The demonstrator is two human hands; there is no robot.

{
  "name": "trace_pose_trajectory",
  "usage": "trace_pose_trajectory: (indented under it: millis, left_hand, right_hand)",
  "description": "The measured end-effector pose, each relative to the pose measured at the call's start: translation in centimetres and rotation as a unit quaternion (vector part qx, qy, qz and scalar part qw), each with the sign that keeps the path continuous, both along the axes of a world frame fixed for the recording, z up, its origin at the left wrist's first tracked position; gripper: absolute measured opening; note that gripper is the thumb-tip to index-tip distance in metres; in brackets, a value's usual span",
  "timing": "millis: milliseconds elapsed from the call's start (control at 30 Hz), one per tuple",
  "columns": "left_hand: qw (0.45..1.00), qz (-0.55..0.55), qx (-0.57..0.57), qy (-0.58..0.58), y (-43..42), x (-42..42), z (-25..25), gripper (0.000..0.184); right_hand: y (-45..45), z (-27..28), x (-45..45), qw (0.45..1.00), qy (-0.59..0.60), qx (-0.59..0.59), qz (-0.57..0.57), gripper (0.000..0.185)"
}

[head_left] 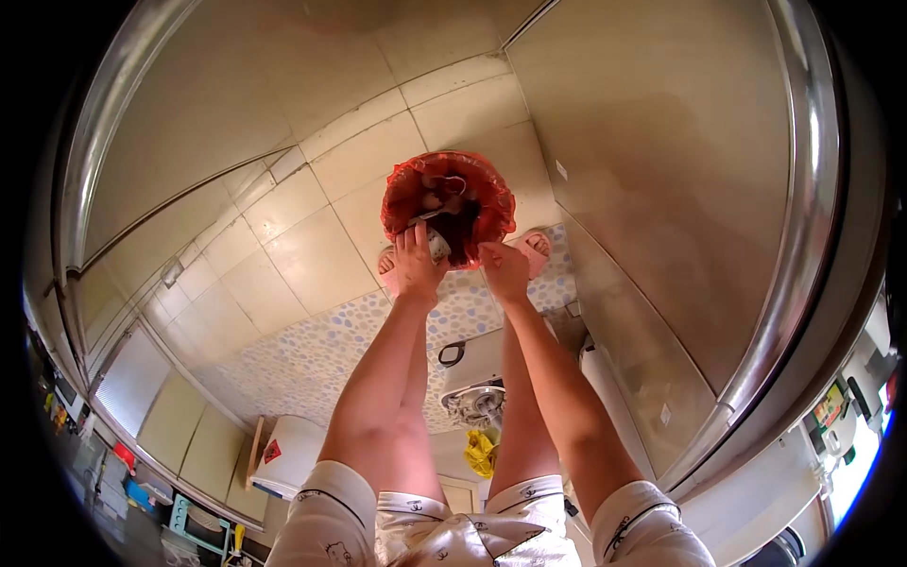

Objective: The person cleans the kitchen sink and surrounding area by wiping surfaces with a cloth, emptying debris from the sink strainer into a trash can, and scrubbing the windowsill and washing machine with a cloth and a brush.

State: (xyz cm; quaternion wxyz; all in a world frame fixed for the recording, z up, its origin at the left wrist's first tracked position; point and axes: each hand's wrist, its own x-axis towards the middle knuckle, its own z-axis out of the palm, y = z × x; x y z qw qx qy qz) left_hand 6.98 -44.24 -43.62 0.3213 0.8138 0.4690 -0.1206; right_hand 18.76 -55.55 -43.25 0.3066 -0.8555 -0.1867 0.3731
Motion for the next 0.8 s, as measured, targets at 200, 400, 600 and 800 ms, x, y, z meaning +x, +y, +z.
trace_pose_trajectory:
  millis: [200,400,600,800]
  left_hand:
    - [0.99,0.092,-0.087,-0.068,0.4,-1.0,1.7,0.082]
    - [0.964,0.105,-0.122,-0.213,0.0,-3.5,7.3,0.085]
    - [0.953,0.079,-0.135,-0.258,-0.4,-4.3,9.8,0.084]
    - [0.958,0.116,-0.14,-0.222,-0.3,-5.9,9.3,0.081]
  right_hand:
    - [-2.7,-1.0,-1.7,0.992,0.109,-0.05,-0.034,0.024]
    - [2.1,3.3,-1.4,0.921,0.349,-0.03,-0.167,0.03]
    - [4.6,3.2,-1.8,0.947,0.306,0.031,-0.093,0.024]
    - [5.5,2.0,-0.6,0.969,0.204,0.056,-0.127,0.022]
